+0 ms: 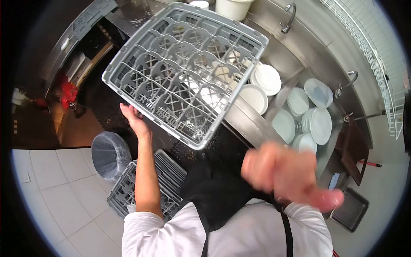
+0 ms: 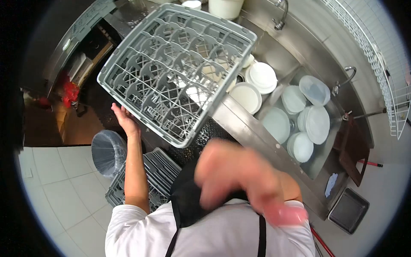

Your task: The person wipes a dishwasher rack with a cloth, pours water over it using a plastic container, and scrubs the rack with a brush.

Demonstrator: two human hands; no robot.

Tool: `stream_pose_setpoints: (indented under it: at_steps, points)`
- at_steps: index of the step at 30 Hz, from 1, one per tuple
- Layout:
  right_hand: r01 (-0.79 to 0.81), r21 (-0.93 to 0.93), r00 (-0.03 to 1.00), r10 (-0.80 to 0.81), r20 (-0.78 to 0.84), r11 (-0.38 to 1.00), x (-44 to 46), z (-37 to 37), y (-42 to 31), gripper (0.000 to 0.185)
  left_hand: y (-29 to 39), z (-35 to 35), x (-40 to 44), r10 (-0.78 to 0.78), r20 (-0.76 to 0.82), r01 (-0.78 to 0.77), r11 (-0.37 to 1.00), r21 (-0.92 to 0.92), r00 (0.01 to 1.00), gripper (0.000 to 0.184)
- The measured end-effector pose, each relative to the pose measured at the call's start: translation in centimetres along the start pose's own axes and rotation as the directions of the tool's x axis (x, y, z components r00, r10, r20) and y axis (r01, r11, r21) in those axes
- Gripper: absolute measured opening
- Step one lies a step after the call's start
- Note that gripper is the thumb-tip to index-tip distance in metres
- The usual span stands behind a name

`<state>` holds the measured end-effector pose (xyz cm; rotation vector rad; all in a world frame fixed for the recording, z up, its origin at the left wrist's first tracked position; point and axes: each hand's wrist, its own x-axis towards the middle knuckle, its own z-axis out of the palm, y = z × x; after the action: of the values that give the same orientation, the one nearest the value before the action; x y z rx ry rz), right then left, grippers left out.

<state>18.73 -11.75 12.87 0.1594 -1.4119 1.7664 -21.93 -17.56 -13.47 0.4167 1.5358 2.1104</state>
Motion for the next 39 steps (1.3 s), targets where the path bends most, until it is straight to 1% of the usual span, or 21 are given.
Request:
stream_pose_setpoints:
  at_steps: [1, 2, 3, 4, 6, 9, 10, 12, 13, 15, 18, 19, 21, 23, 24, 27, 30, 34, 35, 36, 39]
  points:
    - [-0.011, -0.14, 0.994, -0.004, -0.107, 0.99, 0.0, -0.7, 1.3, 0.087, 1.0, 0.9, 0.2, 0.082, -0.033, -0.079, 0.993, 0.09, 0.996, 0.085]
    - [-0.174, -0.268, 0.958, 0.1, -0.268, 0.948, 0.3, -2.4, 1.9, 0.077, 2.5, 2.9, -0.4, 0.162, -0.061, -0.148, 0.972, 0.184, 0.985, 0.085]
    - [-0.235, -0.585, 0.945, 0.041, -0.324, 0.776, 0.6, -5.6, 4.1, 0.079, 5.2, 5.1, -1.3, 0.153, -0.065, -0.141, 0.977, 0.159, 0.986, 0.092]
    - [-0.328, -0.757, 0.922, 0.016, -0.387, 0.565, -0.3, -10.0, 6.5, 0.081, 7.2, 6.8, -1.9, 0.133, -0.11, -0.105, 0.967, 0.232, 0.985, 0.105]
    - [-0.65, -0.634, 0.691, -0.02, -0.722, 0.42, -0.5, -14.6, 11.1, 0.086, 6.8, 6.1, -0.3, 0.108, -0.066, -0.086, 0.959, 0.271, 0.992, 0.106]
    - [-0.673, -0.389, 0.55, 0.073, -0.832, 0.629, -1.6, -19.4, 17.1, 0.094, 6.1, 5.9, 0.7, 0.101, -0.022, -0.087, 0.936, 0.342, 0.995, 0.107]
    - [-0.734, -0.445, 0.582, 0.137, -0.801, 0.513, -0.7, -17.3, 16.4, 0.098, 6.0, 5.8, 1.0, 0.085, -0.02, -0.072, 0.932, 0.355, 0.996, 0.107]
    - [-0.626, -0.455, 0.671, 0.139, -0.729, 0.633, 0.7, -15.3, 17.7, 0.094, 5.9, 5.3, 1.8, 0.056, -0.019, -0.045, 0.923, 0.383, 0.998, 0.107]
    - [-0.639, -0.494, 0.681, 0.135, -0.719, 0.59, 0.4, -15.5, 17.7, 0.092, 6.0, 5.2, 2.0, 0.047, -0.042, -0.03, 0.938, 0.345, 0.998, 0.108]
    - [-0.655, -0.567, 0.705, 0.132, -0.697, 0.499, -0.1, -16.8, 17.7, 0.089, 6.3, 5.4, 2.2, -0.003, -0.071, 0.028, 0.937, 0.347, 0.997, 0.097]
    - [-0.667, -0.621, 0.665, -0.047, -0.746, 0.412, 0.0, -20.2, 16.1, 0.084, 6.9, 5.6, 2.5, -0.012, -0.068, 0.031, 0.956, 0.292, 0.998, 0.081]
    - [-0.605, -0.642, 0.662, -0.151, -0.734, 0.47, 0.2, -23.5, 16.3, 0.079, 6.8, 5.5, 2.9, -0.028, -0.082, 0.05, 0.96, 0.277, 0.996, 0.081]
    - [-0.631, -0.712, 0.696, -0.181, -0.695, 0.309, 3.4, -26.0, 13.3, 0.076, 6.9, 4.9, 4.2, -0.049, -0.099, 0.074, 0.961, 0.265, 0.994, 0.078]
    - [-0.512, -0.858, 0.853, -0.098, -0.513, 0.035, 6.8, -29.8, 11.9, 0.06, 7.5, 5.1, 5.3, -0.04, -0.139, 0.081, 0.949, 0.306, 0.989, 0.075]
    - [-0.397, -0.914, 0.918, -0.026, -0.396, -0.087, 8.3, -31.5, 11.5, 0.052, 8.0, 5.8, 5.6, -0.023, -0.165, 0.076, 0.943, 0.324, 0.986, 0.075]
    - [-0.6, -0.798, 0.74, 0.333, -0.584, -0.065, 12.9, -33.7, 10.9, 0.035, 8.3, 6.5, 6.4, 0.105, -0.138, -0.018, 0.852, 0.523, 0.985, 0.081]
    - [-0.509, -0.859, 0.832, 0.224, -0.507, -0.053, 13.0, -35.3, 13.3, 0.028, 7.9, 6.0, 6.4, 0.121, -0.133, -0.011, 0.778, 0.628, 0.984, 0.081]
    - [-0.575, -0.816, 0.805, 0.218, -0.551, 0.063, 12.9, -36.1, 14.5, 0.023, 9.5, 7.0, 6.1, 0.03, -0.183, 0.099, 0.751, 0.652, 0.983, 0.081]
    - [-0.574, -0.81, 0.812, 0.214, -0.544, 0.119, 12.7, -36.2, 14.6, 0.022, 8.9, 6.3, 6.4, 0.063, -0.208, 0.097, 0.731, 0.676, 0.976, 0.083]
    - [-0.44, -0.892, 0.897, 0.088, -0.433, 0.101, 12.1, -37.0, 15.5, 0.022, 8.4, 5.4, 6.9, 0.044, -0.237, 0.118, 0.772, 0.625, 0.97, 0.079]
    - [-0.518, -0.82, 0.854, 0.193, -0.483, 0.244, 12.9, -36.6, 16.6, 0.02, 7.2, 1.6, 8.4, 0.03, -0.333, 0.198, 0.752, 0.628, 0.942, 0.067]
